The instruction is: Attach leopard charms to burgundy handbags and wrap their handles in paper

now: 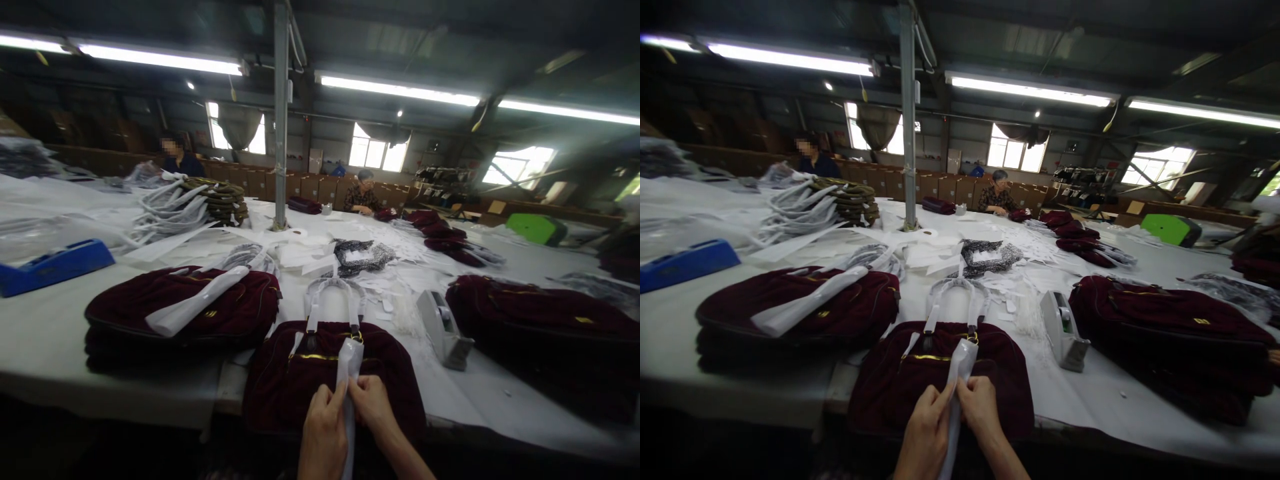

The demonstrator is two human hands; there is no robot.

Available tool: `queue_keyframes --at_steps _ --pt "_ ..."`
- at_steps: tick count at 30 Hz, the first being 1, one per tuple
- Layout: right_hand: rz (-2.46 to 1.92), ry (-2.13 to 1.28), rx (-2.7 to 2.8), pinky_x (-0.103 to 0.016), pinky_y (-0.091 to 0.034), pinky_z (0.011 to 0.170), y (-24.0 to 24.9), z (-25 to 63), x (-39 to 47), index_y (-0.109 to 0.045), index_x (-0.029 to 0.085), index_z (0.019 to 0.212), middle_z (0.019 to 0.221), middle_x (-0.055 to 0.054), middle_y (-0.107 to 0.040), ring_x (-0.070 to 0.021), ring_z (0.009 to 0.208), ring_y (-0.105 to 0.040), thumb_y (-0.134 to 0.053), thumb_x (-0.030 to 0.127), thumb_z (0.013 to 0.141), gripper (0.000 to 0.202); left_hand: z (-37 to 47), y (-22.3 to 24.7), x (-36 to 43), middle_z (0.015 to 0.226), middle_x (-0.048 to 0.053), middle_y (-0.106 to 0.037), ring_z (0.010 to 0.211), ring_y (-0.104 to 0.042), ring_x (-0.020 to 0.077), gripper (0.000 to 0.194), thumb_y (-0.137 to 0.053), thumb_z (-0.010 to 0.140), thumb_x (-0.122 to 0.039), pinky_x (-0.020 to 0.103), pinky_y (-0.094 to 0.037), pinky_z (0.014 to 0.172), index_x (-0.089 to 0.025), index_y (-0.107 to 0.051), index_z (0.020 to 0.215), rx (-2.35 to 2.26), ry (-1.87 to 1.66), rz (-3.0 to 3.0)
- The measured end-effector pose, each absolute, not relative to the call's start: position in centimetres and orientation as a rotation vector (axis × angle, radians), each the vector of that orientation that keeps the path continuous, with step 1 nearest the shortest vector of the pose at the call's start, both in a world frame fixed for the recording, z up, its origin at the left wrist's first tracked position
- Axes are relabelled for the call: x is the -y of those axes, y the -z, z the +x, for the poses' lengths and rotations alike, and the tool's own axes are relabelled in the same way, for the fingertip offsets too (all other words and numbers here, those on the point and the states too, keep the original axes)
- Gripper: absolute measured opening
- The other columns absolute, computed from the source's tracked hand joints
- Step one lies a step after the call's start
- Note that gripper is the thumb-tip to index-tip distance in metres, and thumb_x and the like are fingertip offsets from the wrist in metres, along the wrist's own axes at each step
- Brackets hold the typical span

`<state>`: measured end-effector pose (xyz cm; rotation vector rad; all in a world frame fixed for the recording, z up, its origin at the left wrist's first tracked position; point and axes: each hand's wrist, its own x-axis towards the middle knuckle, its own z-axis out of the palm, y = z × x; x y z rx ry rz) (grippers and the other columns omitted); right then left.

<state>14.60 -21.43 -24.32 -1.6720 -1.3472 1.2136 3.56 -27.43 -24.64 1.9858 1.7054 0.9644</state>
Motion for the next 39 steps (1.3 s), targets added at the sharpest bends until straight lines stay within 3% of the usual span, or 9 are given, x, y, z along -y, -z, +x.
queue_keyframes --at_steps 6,11,15,18,21,24,29,33,39 --pt "-1.622 -1.412 1.265 -0.016 -0.023 0.027 24.0 15.4 21.6 -0.049 0.015 0.052 0.031 0.001 -0.047 -0.0070 0.024 -0.038 -0.049 0.061 0.070 0.049 3.6 25.0 28.2 0.087 0.004 -0.051 0.080 -0.048 0.0188 0.064 -0.042 0.071 0.004 0.033 -0.037 0.071 -0.030 -0.047 0.126 -1.921 -0.683 2.336" --pt "-1.576 -1.577 1.131 -0.017 -0.029 0.030 23.8 15.6 21.6 -0.051 0.014 0.050 0.034 -0.002 -0.049 -0.0087 0.027 -0.044 -0.029 0.075 0.071 0.068 4.4 25.1 28.0 0.086 0.005 -0.052 0.079 -0.046 0.0209 0.052 -0.052 0.072 -0.007 0.036 -0.035 0.070 -0.025 -0.052 0.121 -1.999 -0.576 2.494" --pt "-1.558 -1.385 1.337 -0.017 -0.026 0.029 24.0 15.4 21.6 -0.049 0.015 0.048 0.034 0.001 -0.047 -0.0075 0.028 -0.041 -0.054 0.069 0.062 0.056 4.6 24.6 27.8 0.085 0.007 -0.053 0.078 -0.047 0.0212 0.050 -0.046 0.074 -0.004 0.036 -0.037 0.070 -0.020 -0.052 0.121 -2.003 -0.619 2.452" --pt "-1.498 -1.436 1.293 -0.017 -0.027 0.031 23.7 15.4 21.7 -0.052 0.013 0.054 0.036 0.002 -0.048 -0.0064 0.029 -0.040 -0.057 0.064 0.062 0.052 3.9 24.4 28.1 0.095 0.008 -0.054 0.085 -0.050 0.0212 0.055 -0.038 0.076 -0.002 0.036 -0.041 0.074 -0.024 -0.048 0.125 -1.833 -0.779 2.261" --pt "-1.402 -1.542 1.142 -0.016 -0.027 0.032 22.9 15.6 21.8 -0.054 0.012 0.061 0.039 0.002 -0.050 -0.0047 0.031 -0.039 -0.061 0.062 0.062 0.050 2.9 24.5 28.5 0.110 0.011 -0.052 0.094 -0.053 0.0194 0.045 -0.038 0.081 -0.012 0.032 -0.045 0.082 -0.018 -0.047 0.125 -1.633 -1.077 1.924" --pt "-1.343 -1.588 1.041 -0.015 -0.025 0.032 22.2 15.5 21.7 -0.053 0.012 0.062 0.040 0.002 -0.050 -0.0038 0.032 -0.039 -0.064 0.059 0.062 0.049 2.4 24.4 28.8 0.109 0.013 -0.055 0.087 -0.058 0.0195 0.049 -0.048 0.078 -0.029 0.030 -0.049 0.078 -0.012 -0.045 0.124 -1.663 -1.194 1.538" --pt "-1.309 -1.623 0.980 -0.014 -0.027 0.033 21.9 14.7 21.6 -0.053 0.012 0.064 0.040 0.003 -0.049 -0.0032 0.032 -0.038 -0.064 0.060 0.063 0.049 2.7 23.4 28.8 0.105 0.008 -0.063 0.087 -0.062 0.0191 0.059 -0.051 0.078 -0.039 0.027 -0.050 0.076 -0.018 -0.039 0.132 -1.544 -1.223 1.358" --pt "-1.315 -1.605 1.006 -0.014 -0.024 0.032 22.2 14.8 21.5 -0.052 0.012 0.062 0.039 0.003 -0.049 -0.0039 0.032 -0.038 -0.062 0.062 0.064 0.050 3.0 24.3 28.7 0.089 0.007 -0.068 0.065 -0.062 0.0158 0.049 -0.046 0.082 -0.041 0.022 -0.050 0.058 -0.016 -0.052 0.124 -1.382 -1.217 1.316" --pt "-1.377 -1.585 1.052 -0.015 -0.021 0.030 22.4 15.3 21.5 -0.055 0.011 0.059 0.043 0.002 -0.049 -0.0036 0.033 -0.037 -0.062 0.061 0.064 0.051 1.9 26.7 28.9 0.082 0.008 -0.064 0.074 -0.060 0.0167 0.036 -0.043 0.082 -0.029 0.024 -0.049 0.072 -0.021 -0.064 0.110 -1.288 -1.327 1.639"
